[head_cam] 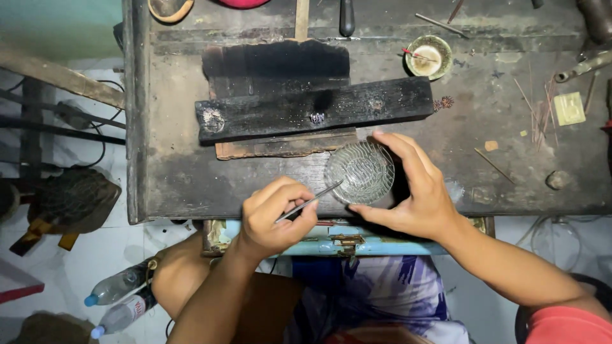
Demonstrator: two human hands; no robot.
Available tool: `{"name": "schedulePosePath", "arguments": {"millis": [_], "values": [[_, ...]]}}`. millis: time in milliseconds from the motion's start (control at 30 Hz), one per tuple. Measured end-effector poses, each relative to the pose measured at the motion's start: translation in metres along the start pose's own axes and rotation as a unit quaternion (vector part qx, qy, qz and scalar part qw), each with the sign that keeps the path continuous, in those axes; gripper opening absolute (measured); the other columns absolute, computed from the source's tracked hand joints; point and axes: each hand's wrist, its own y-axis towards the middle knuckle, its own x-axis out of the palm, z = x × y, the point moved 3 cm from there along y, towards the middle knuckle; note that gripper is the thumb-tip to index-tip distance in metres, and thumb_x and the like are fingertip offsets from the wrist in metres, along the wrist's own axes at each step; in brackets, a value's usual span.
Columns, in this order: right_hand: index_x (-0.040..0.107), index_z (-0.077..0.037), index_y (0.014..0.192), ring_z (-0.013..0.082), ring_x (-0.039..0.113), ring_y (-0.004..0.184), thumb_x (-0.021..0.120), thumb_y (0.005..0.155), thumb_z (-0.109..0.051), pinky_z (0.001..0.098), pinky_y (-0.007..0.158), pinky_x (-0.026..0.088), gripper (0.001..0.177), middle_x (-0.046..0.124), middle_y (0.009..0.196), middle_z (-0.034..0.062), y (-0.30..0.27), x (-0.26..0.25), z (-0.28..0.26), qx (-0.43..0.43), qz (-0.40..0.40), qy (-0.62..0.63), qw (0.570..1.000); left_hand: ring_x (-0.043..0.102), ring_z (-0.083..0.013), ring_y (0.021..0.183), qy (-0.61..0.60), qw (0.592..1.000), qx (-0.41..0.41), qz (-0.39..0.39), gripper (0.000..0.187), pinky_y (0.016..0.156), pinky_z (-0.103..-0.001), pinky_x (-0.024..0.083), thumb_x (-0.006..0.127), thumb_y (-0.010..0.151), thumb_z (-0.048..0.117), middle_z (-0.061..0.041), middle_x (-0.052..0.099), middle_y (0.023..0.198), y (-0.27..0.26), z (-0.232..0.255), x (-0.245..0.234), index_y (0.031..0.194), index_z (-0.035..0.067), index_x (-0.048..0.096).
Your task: Soldering small decorative components onto a jewelry piece using a torch and tweezers
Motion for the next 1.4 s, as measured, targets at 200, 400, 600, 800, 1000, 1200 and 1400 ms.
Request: {"name": "schedulePosePath", "arguments": {"millis": [200, 400, 600, 800, 1000, 1200, 1400], "values": [[0.057, 0.005, 0.136, 0.0441, 0.065, 0.122, 0.098, 0.060, -0.020, 0.0538, 0.105, 0.051, 0.090, 0.065, 0.131, 0.0220, -0.001, 0.002, 0.000, -0.010, -0.004, 0.013, 1.000, 0.065, -0.0257, 0.053, 0.023, 0.999, 0.032, -0.033, 0.004, 0.051, -0.030, 0.055, 0.074, 0.088, 0.002, -0.007, 0.064, 0.067, 0.005, 0.003, 0.009, 0.086, 0.004, 0.071], [0.057, 0.008, 0.133, 0.0469, 0.065, 0.119, 0.098, 0.062, -0.015, 0.0556, 0.103, 0.052, 0.085, 0.065, 0.128, 0.0244, 0.000, 0.002, -0.002, -0.036, 0.001, 0.025, 0.999, 0.066, -0.0294, 0.057, 0.027, 0.997, 0.044, -0.060, 0.004, 0.053, -0.033, 0.057, 0.071, 0.091, 0.000, -0.010, 0.064, 0.070, 0.007, 0.005, 0.010, 0.090, 0.003, 0.070], [0.058, 0.009, 0.133, 0.0473, 0.065, 0.118, 0.098, 0.063, -0.014, 0.0556, 0.102, 0.052, 0.084, 0.065, 0.127, 0.0246, 0.001, 0.002, -0.003, -0.047, 0.003, 0.030, 0.998, 0.067, -0.0286, 0.058, 0.027, 0.996, 0.045, -0.066, 0.003, 0.055, -0.032, 0.057, 0.072, 0.091, 0.000, -0.009, 0.063, 0.070, 0.006, 0.004, 0.012, 0.090, 0.003, 0.070], [0.058, 0.010, 0.133, 0.0477, 0.066, 0.116, 0.097, 0.063, -0.013, 0.0560, 0.101, 0.053, 0.083, 0.065, 0.124, 0.0252, 0.001, 0.002, -0.004, -0.053, 0.006, 0.032, 0.998, 0.068, -0.0298, 0.060, 0.027, 0.996, 0.043, -0.072, 0.002, 0.055, -0.034, 0.057, 0.071, 0.091, 0.001, -0.010, 0.063, 0.071, 0.005, 0.003, 0.012, 0.091, 0.002, 0.070], [0.058, 0.010, 0.133, 0.0481, 0.066, 0.117, 0.097, 0.063, -0.013, 0.0564, 0.101, 0.052, 0.084, 0.065, 0.125, 0.0257, 0.000, 0.003, -0.003, -0.053, 0.005, 0.032, 0.998, 0.068, -0.0304, 0.060, 0.025, 0.996, 0.039, -0.073, 0.002, 0.055, -0.034, 0.057, 0.072, 0.091, 0.001, -0.010, 0.064, 0.070, 0.004, 0.002, 0.012, 0.091, 0.002, 0.070], [0.056, 0.008, 0.136, 0.0475, 0.064, 0.120, 0.098, 0.063, -0.017, 0.0565, 0.103, 0.051, 0.088, 0.064, 0.130, 0.0253, -0.003, -0.002, -0.001, -0.037, 0.002, 0.017, 0.999, 0.068, -0.0272, 0.058, 0.007, 0.999, 0.025, -0.047, 0.003, 0.054, -0.032, 0.057, 0.075, 0.090, 0.004, -0.008, 0.066, 0.070, 0.002, 0.001, 0.006, 0.089, 0.004, 0.071], [0.054, 0.006, 0.141, 0.0467, 0.063, 0.120, 0.099, 0.056, -0.020, 0.0566, 0.104, 0.050, 0.100, 0.063, 0.133, 0.0255, -0.012, -0.018, 0.006, 0.001, 0.003, -0.035, 0.999, 0.066, -0.0243, 0.055, 0.007, 0.999, 0.018, -0.026, 0.004, 0.051, -0.029, 0.056, 0.076, 0.088, 0.004, -0.008, 0.067, 0.070, -0.002, 0.001, -0.005, 0.088, 0.004, 0.073]]}}
